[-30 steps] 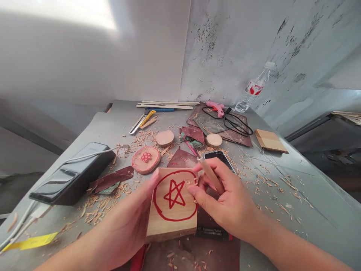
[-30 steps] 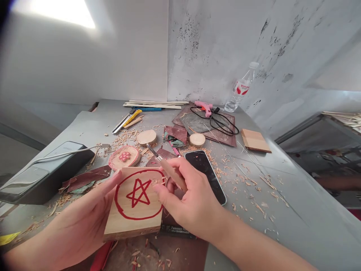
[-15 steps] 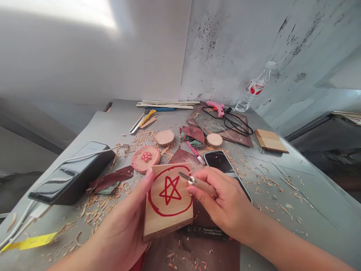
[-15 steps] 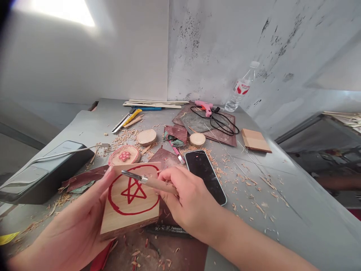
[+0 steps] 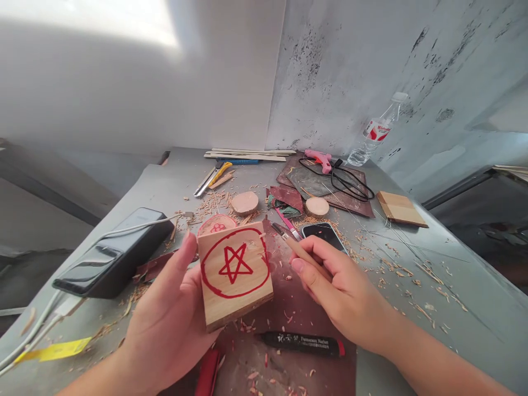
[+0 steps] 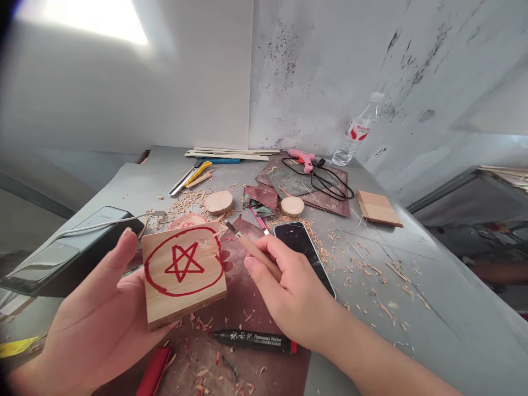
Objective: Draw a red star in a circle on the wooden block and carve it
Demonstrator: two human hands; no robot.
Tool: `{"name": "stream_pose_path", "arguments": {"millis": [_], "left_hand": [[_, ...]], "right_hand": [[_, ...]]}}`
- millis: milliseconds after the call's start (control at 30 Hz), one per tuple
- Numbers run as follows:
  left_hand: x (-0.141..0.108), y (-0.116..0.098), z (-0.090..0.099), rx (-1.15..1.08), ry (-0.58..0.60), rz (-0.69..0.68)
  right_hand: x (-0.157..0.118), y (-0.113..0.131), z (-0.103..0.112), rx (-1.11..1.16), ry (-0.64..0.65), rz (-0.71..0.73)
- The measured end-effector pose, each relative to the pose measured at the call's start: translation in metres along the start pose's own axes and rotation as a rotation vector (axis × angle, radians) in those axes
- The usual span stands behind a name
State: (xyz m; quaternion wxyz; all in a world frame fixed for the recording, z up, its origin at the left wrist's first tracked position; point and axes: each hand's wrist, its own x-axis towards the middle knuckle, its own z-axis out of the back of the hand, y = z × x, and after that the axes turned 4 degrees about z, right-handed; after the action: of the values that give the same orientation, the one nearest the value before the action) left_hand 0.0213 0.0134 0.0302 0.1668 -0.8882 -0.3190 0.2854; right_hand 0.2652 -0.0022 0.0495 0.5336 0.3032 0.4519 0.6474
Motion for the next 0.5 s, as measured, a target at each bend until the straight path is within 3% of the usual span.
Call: {"name": "stream_pose_path", "arguments": {"millis": [200,333,400,500], "left_hand": [[-0.001,0.006,0.001,-0.136,0.056,-0.1],[-0.003,0.005,0.006,-0.135,0.126,-0.146],[-0.004,0.0,0.009,-0.083,0.179,-0.086],[-0.006,-0.005,0.01,0.003,0.213,0.041]], "right_hand": [[-0.006,0.004,-0.019,0.274,0.21,-0.204],[-0.003,-0.002,-0.015,0.407,0.069,-0.181],[0.0,-0.006,-0.006,0.385,-0.004,-0.132],[0.003,-0.008,0.006,0.287,-0.008,-0.052]]}}
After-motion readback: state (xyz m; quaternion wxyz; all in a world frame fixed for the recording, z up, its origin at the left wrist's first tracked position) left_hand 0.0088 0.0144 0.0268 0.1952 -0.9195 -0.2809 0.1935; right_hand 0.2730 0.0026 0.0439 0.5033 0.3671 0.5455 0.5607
